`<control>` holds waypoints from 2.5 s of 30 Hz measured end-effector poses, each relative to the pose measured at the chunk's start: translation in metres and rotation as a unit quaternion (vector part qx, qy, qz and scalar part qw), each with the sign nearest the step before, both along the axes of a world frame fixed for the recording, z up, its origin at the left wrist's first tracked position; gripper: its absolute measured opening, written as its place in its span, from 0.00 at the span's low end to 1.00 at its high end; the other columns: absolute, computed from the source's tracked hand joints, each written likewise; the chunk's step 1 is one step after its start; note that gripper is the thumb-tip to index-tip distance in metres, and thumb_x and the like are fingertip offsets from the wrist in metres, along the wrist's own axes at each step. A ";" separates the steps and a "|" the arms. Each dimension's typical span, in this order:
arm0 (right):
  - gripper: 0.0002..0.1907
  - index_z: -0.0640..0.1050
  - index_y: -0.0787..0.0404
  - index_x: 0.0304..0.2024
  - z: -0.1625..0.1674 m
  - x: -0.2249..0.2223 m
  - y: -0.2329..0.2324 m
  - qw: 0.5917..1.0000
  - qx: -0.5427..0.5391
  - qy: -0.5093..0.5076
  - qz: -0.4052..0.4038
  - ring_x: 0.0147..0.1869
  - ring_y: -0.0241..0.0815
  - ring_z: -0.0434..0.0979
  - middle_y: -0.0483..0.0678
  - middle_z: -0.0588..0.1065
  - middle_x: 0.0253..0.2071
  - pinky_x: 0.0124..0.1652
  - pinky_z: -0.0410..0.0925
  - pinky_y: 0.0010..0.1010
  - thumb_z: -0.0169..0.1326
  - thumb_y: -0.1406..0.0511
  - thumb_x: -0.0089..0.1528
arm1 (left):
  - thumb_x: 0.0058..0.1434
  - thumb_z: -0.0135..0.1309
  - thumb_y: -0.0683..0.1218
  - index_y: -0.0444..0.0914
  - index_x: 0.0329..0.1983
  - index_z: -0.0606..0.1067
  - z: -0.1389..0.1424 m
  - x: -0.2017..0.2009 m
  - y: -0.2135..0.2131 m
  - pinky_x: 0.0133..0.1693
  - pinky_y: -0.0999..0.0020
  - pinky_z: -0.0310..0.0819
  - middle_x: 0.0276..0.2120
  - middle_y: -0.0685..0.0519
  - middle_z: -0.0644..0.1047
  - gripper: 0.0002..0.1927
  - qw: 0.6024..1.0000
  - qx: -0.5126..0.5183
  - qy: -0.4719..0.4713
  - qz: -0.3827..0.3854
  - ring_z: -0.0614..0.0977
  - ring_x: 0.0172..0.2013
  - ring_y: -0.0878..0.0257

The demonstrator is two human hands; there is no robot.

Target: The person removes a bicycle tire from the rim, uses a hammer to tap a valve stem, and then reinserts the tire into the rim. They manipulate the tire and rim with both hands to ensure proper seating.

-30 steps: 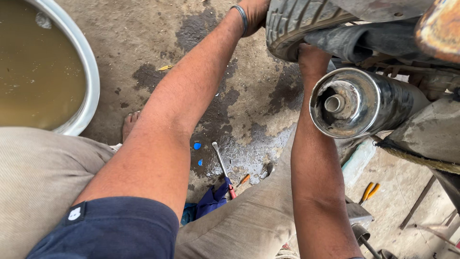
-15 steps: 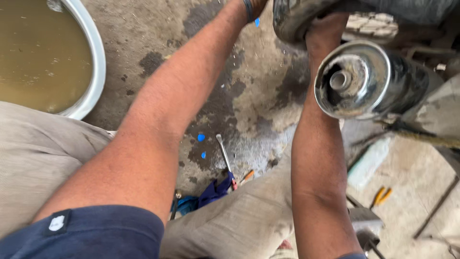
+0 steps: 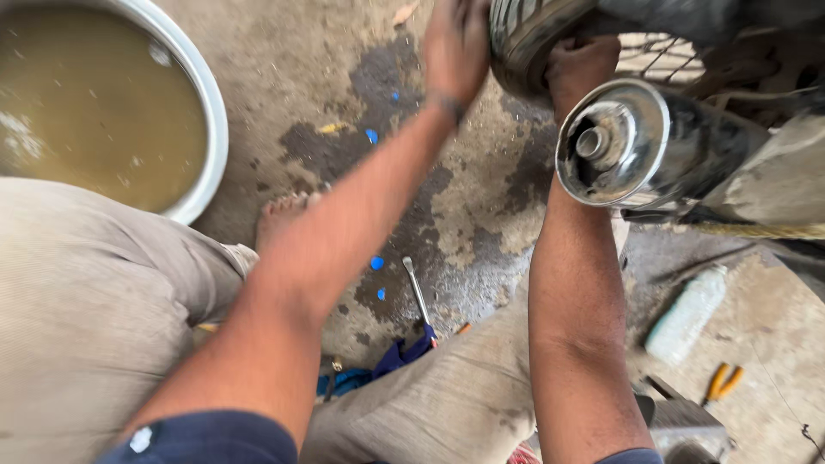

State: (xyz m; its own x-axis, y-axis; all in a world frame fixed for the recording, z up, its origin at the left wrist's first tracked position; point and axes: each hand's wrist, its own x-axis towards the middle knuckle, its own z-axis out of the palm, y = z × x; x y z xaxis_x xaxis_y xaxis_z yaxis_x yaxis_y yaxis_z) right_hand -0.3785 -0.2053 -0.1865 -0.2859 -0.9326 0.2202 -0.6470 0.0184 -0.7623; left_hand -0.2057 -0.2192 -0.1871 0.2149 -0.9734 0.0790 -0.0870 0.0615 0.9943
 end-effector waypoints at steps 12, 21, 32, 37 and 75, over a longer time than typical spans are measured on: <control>0.08 0.79 0.67 0.28 -0.007 -0.011 -0.012 0.993 0.065 0.068 -0.077 0.28 0.43 0.75 0.54 0.77 0.24 0.31 0.69 0.38 0.63 0.67 0.55 | 0.51 0.68 0.54 0.46 0.77 0.52 0.021 -0.068 0.041 0.51 0.54 0.80 0.59 0.43 0.77 0.54 0.991 0.058 -0.048 0.106 0.83 0.54 0.45; 0.14 0.77 0.69 0.41 -0.018 -0.019 -0.008 0.994 -0.053 0.093 -0.015 0.47 0.53 0.79 0.56 0.80 0.42 0.51 0.70 0.42 0.61 0.68 0.55 | 0.52 0.68 0.53 0.43 0.76 0.46 0.004 -0.054 0.056 0.56 0.51 0.78 0.59 0.39 0.72 0.56 0.995 -0.072 -0.041 0.061 0.79 0.58 0.39; 0.20 0.71 0.71 0.54 -0.054 -0.031 -0.018 0.996 -0.067 0.041 -0.044 0.61 0.54 0.77 0.58 0.77 0.57 0.65 0.67 0.42 0.57 0.68 0.61 | 0.50 0.67 0.46 0.45 0.75 0.47 -0.006 -0.047 0.043 0.54 0.50 0.79 0.57 0.40 0.73 0.54 0.997 -0.061 -0.034 0.012 0.80 0.54 0.38; 0.20 0.68 0.71 0.62 -0.062 -0.034 -0.021 0.946 -0.109 -0.279 0.127 0.68 0.53 0.72 0.59 0.73 0.64 0.69 0.66 0.41 0.53 0.67 0.71 | 0.48 0.67 0.45 0.46 0.76 0.45 0.009 -0.044 0.059 0.53 0.51 0.79 0.60 0.39 0.71 0.58 0.998 -0.058 -0.024 0.015 0.81 0.54 0.39; 0.16 0.79 0.60 0.51 -0.014 -0.019 0.008 0.958 0.106 0.264 -0.044 0.60 0.56 0.77 0.52 0.79 0.54 0.58 0.67 0.45 0.52 0.59 0.66 | 0.66 0.43 0.52 0.38 0.67 0.68 0.001 -0.067 -0.008 0.69 0.51 0.45 0.72 0.51 0.61 0.27 0.414 -0.455 -0.700 -0.362 0.59 0.71 0.54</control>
